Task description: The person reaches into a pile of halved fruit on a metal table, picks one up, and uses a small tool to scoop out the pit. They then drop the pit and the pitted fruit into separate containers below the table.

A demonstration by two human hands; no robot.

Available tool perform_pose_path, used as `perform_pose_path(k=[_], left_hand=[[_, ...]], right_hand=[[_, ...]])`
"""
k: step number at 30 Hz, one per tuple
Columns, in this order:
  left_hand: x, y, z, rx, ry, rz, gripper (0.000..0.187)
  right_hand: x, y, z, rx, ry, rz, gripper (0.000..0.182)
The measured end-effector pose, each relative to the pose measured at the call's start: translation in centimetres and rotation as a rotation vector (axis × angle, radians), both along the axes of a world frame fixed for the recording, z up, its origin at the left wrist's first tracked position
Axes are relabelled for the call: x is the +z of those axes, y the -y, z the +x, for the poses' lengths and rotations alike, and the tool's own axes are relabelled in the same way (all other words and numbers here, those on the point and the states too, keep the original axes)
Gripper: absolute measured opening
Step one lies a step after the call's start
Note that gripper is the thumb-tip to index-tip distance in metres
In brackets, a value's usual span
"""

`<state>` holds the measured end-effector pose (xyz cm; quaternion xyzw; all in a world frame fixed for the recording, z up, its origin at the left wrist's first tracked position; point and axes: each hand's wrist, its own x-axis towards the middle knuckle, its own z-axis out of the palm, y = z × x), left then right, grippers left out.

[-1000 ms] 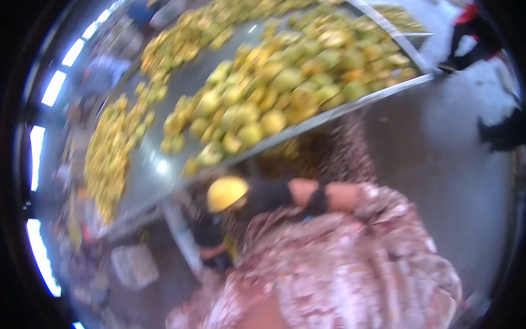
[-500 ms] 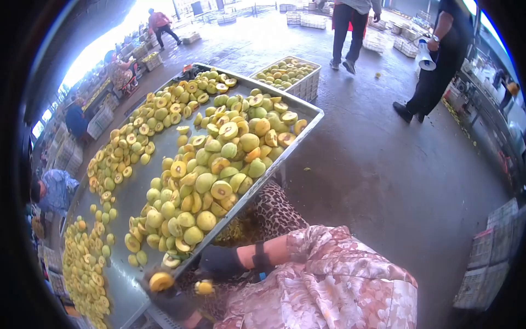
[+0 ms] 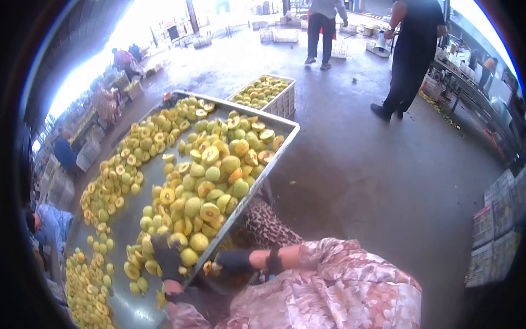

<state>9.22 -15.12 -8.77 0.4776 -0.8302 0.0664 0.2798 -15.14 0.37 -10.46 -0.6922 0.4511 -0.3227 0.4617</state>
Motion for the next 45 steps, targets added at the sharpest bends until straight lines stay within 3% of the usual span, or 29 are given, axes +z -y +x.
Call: perform_pose_path(k=[1, 2, 3, 4, 5, 6, 8, 10, 12, 14, 15, 18, 21, 23, 25, 26, 28, 30, 31, 33, 34, 35, 37, 39, 43, 44, 45], left_hand=[[1.6, -0.6, -0.1, -0.082, -0.086, 0.128, 0.058], [3.4, -0.4, 0.5, -0.13, -0.164, 0.258, 0.059], [2.1, -0.3, 1.5, -0.173, -0.265, 0.253, 0.056], [3.3, -1.7, 1.0, -0.147, -0.24, 0.119, 0.051], [4.5, -3.7, 1.0, -0.032, -0.432, 0.336, 0.047], [5.9, -5.5, 1.7, -0.125, -0.441, 0.293, 0.045], [8.2, -9.4, 0.9, -0.193, -0.965, 0.509, 0.054], [10.2, -12.8, -0.7, -0.299, -1.302, 0.63, 0.063], [11.7, -15.4, -2.2, -0.343, -1.394, 0.685, 0.068], [10.8, -16.5, -3.1, -0.4, -1.589, 0.719, 0.063], [10.4, -16.9, -3.4, -0.433, -1.687, 0.732, 0.061], [10.8, -17.7, -4.5, -0.364, -1.69, 0.751, 0.057], [11.0, -17.5, -4.8, -0.346, -1.775, 0.751, 0.054], [11.5, -17.7, -4.9, -0.322, -1.874, 0.74, 0.051], [11.0, -18.3, -3.7, -0.076, -0.978, 0.347, 0.05], [10.6, -17.6, -3.2, 0.003, -0.543, 0.128, 0.05], [9.1, -18.3, -2.0, 0.045, -0.597, 0.145, 0.051], [9.9, -18.6, -3.7, 0.088, -0.581, 0.161, 0.057], [9.7, -18.3, -4.0, -0.005, -0.743, 0.182, 0.051], [9.6, -18.2, -4.3, -0.207, -1.065, 0.213, 0.041], [10.6, -19.1, -5.0, -0.224, -1.748, 0.768, 0.039], [11.0, -19.2, -5.4, -0.32, -2.102, 0.908, 0.039], [7.2, -18.7, -3.1, -0.167, -1.183, 0.48, 0.041], [5.0, -18.2, -1.0, -0.122, -0.959, 0.314, 0.044], [3.9, -16.7, 1.0, -0.209, -1.908, 0.488, 0.05], [4.1, -17.3, 1.7, -0.143, -1.705, 0.466, 0.048], [4.7, -17.6, 1.9, -0.021, -1.047, 0.268, 0.045]], right_hand=[[4.8, -0.9, -1.3, -0.002, -0.287, -0.067, 0.023], [0.5, -1.1, -1.5, -0.145, -0.016, -0.261, 0.028], [0.5, -0.1, -1.9, 0.025, -0.38, -0.359, 0.028], [2.6, 0.5, -1.3, 0.099, -0.647, -0.704, 0.03], [5.0, -0.3, -2.2, 0.002, -0.326, -0.185, 0.028], [7.9, -1.1, -2.0, -0.071, 0.02, -0.145, 0.026], [8.4, -0.5, 0.0, -0.023, 0.3, -0.199, 0.022], [8.8, -0.6, 1.8, -0.051, 0.203, -0.316, 0.02], [10.1, -0.4, 2.7, 0.029, 0.2, -0.277, 0.016], [9.0, -0.3, 3.6, 0.064, 0.187, -0.292, 0.015], [8.5, -0.4, 3.9, 0.065, 0.203, -0.158, 0.014], [7.6, -0.8, 3.5, 0.119, 0.288, 0.226, 0.017], [9.8, -1.6, 2.8, 0.025, 0.476, 0.197, 0.017], [8.2, -0.6, 2.1, 0.072, 0.052, 0.095, 0.018], [3.7, 0.0, 1.6, 0.065, -0.352, -0.112, 0.029], [4.6, -0.1, 1.6, 0.073, -0.204, -0.024, 0.028], [6.3, -0.4, 2.4, 0.041, -0.03, -0.024, 0.029], [5.6, -0.7, 4.2, 0.03, 0.001, -0.308, 0.035], [5.4, -0.5, 4.7, 0.015, -0.01, -0.436, 0.038], [5.9, -0.2, 4.4, -0.025, -0.036, -0.457, 0.045], [7.4, 0.1, 4.4, -0.01, 0.024, -0.228, 0.043], [8.7, 0.3, 4.4, -0.022, 0.077, -0.004, 0.041], [10.0, 0.3, 3.8, 0.042, -0.091, -0.153, 0.036], [9.9, 0.1, 4.4, -0.024, -0.154, -0.277, 0.032], [10.3, -2.2, 2.2, -0.136, 0.027, -0.368, 0.025], [6.2, -1.8, 0.6, -0.001, 0.14, -0.452, 0.022], [3.9, -1.7, -0.5, 0.09, -0.105, -0.45, 0.019]])
